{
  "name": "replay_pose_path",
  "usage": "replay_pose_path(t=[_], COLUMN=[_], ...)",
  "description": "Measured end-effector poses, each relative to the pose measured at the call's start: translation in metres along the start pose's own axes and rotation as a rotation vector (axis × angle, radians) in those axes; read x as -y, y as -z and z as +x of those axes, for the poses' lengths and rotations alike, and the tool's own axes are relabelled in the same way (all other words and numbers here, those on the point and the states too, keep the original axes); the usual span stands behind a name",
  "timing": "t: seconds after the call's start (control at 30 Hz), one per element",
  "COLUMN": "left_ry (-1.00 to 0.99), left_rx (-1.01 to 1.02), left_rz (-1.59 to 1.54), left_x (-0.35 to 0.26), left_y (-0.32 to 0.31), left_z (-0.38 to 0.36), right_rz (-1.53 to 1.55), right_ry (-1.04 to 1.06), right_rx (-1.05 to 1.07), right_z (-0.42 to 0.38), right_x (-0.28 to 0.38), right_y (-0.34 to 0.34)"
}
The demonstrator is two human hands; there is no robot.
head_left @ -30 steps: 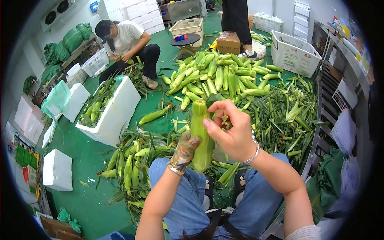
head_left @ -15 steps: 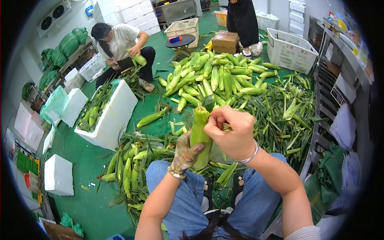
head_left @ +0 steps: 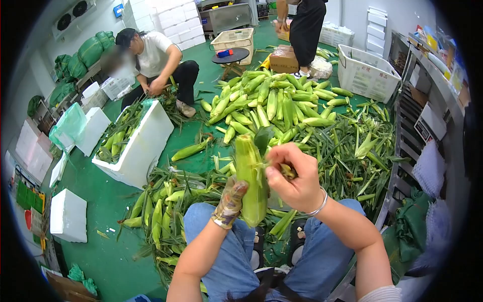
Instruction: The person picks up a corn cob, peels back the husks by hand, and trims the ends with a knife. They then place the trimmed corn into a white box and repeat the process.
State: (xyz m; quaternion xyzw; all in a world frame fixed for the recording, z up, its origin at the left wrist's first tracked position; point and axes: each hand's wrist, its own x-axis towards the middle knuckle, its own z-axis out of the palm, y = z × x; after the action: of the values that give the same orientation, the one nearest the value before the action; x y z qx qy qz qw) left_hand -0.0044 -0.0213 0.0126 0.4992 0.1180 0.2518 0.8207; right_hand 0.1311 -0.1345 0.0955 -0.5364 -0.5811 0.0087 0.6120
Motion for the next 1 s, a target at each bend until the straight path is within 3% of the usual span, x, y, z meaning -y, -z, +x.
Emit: replay_pose_path(t=[0.17, 0.47, 0.67, 0.77, 0.83, 0.9, 0.97, 1.0], left_ry=[-0.02, -0.114, -0.118, -0.114, -0.1, -0.104, -0.117, -0.107], left_rx=[-0.038, -0.041, -0.024, -0.017, -0.021, -0.043, -0.06, -0.049], left_rz=[0.068, 0.188, 0.233, 0.109, 0.033, 0.018, 0.003, 0.004], left_x=[0.011, 0.012, 0.009, 0.015, 0.012, 0.011, 0.008, 0.005], left_y=[0.004, 0.005, 0.002, 0.013, 0.017, 0.011, 0.002, -0.001], left_z=[0.002, 0.002, 0.004, 0.007, 0.007, 0.004, 0.004, 0.004], right_rz=[-0.064, -0.112, 0.113, 0.123, 0.013, -0.008, -0.158, -0.224], right_ry=[0.089, -0.064, -0.282, -0.089, 0.166, 0.198, 0.263, 0.208], right_rx=[-0.016, -0.112, 0.019, 0.085, 0.186, 0.201, 0.078, 0.072], right_z=[0.012, -0.002, -0.006, -0.013, -0.017, -0.018, -0.019, -0.02], right_x=[0.001, 0.004, -0.001, -0.003, -0.004, -0.006, -0.011, -0.007], right_y=[-0.007, -0.017, -0.008, -0.007, -0.007, -0.009, -0.01, -0.01])
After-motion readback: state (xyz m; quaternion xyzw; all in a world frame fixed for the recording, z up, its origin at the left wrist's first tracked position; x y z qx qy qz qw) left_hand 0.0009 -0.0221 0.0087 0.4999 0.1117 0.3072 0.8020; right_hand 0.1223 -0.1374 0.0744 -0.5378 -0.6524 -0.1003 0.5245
